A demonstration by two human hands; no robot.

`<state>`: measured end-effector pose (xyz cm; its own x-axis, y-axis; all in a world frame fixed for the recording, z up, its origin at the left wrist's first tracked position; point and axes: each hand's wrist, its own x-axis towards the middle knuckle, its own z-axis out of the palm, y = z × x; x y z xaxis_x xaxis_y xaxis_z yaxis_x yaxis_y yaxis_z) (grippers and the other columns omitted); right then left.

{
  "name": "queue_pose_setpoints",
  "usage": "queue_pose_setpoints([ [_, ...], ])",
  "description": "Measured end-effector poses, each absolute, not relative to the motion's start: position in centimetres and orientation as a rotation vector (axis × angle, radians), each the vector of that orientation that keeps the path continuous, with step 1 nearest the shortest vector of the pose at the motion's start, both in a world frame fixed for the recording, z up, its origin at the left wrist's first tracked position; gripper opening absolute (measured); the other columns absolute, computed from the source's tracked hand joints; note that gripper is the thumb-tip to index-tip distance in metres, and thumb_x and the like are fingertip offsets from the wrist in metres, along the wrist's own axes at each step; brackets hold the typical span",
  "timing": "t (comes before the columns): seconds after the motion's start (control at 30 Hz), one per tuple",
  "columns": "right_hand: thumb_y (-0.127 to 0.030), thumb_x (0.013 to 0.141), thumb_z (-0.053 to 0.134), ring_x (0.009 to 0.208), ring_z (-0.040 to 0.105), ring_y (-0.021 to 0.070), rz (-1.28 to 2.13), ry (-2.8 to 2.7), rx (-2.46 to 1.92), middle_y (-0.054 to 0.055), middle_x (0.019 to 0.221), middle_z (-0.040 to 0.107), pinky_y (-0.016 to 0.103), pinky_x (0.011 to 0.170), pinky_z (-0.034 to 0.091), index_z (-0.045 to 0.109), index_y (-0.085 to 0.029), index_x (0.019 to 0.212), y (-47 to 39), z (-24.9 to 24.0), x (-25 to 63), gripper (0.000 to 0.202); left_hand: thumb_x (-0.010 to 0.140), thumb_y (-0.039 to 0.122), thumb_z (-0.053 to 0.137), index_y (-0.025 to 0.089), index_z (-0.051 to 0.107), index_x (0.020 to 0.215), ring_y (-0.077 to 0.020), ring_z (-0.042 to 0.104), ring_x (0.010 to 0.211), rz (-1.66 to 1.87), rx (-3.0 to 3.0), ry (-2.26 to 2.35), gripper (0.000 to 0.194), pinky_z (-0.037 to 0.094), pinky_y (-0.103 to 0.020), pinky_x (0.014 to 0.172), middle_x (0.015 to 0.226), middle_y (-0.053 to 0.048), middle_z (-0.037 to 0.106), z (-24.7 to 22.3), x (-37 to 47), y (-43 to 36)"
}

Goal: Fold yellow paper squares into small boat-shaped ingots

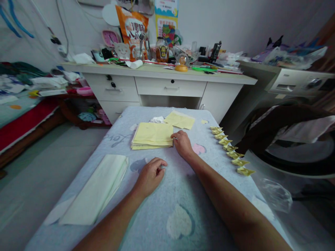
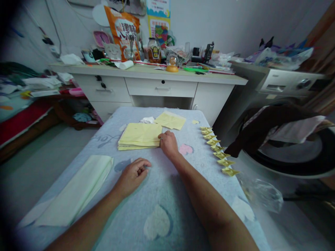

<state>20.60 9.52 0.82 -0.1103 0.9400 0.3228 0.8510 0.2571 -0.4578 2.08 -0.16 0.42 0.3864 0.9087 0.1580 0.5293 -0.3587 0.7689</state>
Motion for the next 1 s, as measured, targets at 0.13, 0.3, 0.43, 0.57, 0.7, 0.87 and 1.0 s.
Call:
queue_pose_setpoints([
  [0.13, -0.009, 0.084, 0.048, 0.098, 0.052, 0.0206, 0.210, -1.984, -1.576, 0.010, 0.097, 0.060, 0.030, 0.089, 0.039, 0.071, -0.016, 0.094, 9.1, 1.4, 20.5, 0.026, 0.077, 0.012, 0.048, 0.018, 0.061, 0.090, -0.0118, 0.056, 0.068, 0.779, 2.025, 1.228, 0.020, 0.045, -0.025, 0.067, 0.090, -0.002, 0.061, 0.6, 2.1, -0.2],
  [0.3, -0.007, 0.081, 0.049, 0.096, 0.050, 0.0205, 0.214, -1.949, -1.447, 0.009, 0.098, 0.057, 0.032, 0.087, 0.040, 0.068, -0.017, 0.090, 7.8, 2.2, 20.8, 0.023, 0.078, 0.015, 0.049, 0.018, 0.060, 0.094, -0.0117, 0.056, 0.067, 0.797, 1.980, 1.219, 0.019, 0.046, -0.025, 0.067, 0.090, -0.003, 0.061, 0.4, 2.1, -0.1],
  [0.43, -0.008, 0.078, 0.054, 0.096, 0.048, 0.0223, 0.139, -2.011, -1.405, 0.008, 0.101, 0.058, 0.036, 0.088, 0.038, 0.066, -0.019, 0.087, 5.4, 3.2, 21.0, 0.018, 0.078, 0.016, 0.053, 0.021, 0.040, 0.122, -0.0084, 0.056, 0.063, 0.998, 1.731, 1.264, 0.046, 0.047, -0.024, 0.065, 0.100, -0.003, 0.061, -0.2, 2.2, 0.0],
  [0.57, -0.012, 0.080, 0.056, 0.098, 0.048, 0.0239, 0.112, -2.146, -1.335, 0.008, 0.102, 0.060, 0.038, 0.087, 0.036, 0.063, -0.020, 0.086, 1.6, 4.1, 20.6, 0.012, 0.076, 0.019, 0.060, 0.025, 0.014, 0.141, -0.0089, 0.058, 0.064, 1.098, 1.641, 1.311, 0.080, 0.048, -0.023, 0.065, 0.099, -0.001, 0.062, -0.1, 2.3, -0.2],
  [0.7, -0.014, 0.080, 0.057, 0.096, 0.050, 0.0220, 0.251, -2.247, -1.196, 0.007, 0.100, 0.060, 0.036, 0.085, 0.038, 0.061, -0.019, 0.085, -1.8, 4.9, 20.4, 0.009, 0.078, 0.025, 0.061, 0.023, 0.046, 0.130, -0.0127, 0.060, 0.070, 1.073, 1.753, 1.389, 0.055, 0.048, -0.025, 0.068, 0.094, -0.002, 0.065, 0.3, 2.1, -0.3],
  [0.87, -0.021, 0.080, 0.060, 0.104, 0.050, 0.0224, 0.412, -2.093, -1.142, 0.007, 0.111, 0.056, 0.039, 0.092, 0.039, 0.056, -0.021, 0.105, -2.5, 5.4, 23.2, 0.025, 0.082, 0.030, 0.057, 0.018, 0.066, 0.100, -0.0147, 0.062, 0.076, 1.086, 1.699, 1.243, 0.024, 0.048, -0.024, 0.068, 0.098, -0.005, 0.067, 0.1, 1.6, -0.3],
  [1.0, -0.009, 0.082, 0.044, 0.102, 0.051, 0.0211, 0.386, -1.836, -1.257, 0.007, 0.106, 0.056, 0.040, 0.092, 0.041, 0.056, -0.023, 0.108, -0.9, 3.7, 26.4, 0.032, 0.078, 0.029, 0.061, 0.017, 0.066, 0.097, -0.0137, 0.059, 0.074, 1.073, 1.568, 1.117, 0.023, 0.045, -0.024, 0.067, 0.093, -0.004, 0.067, 0.3, 1.6, -0.6],
])
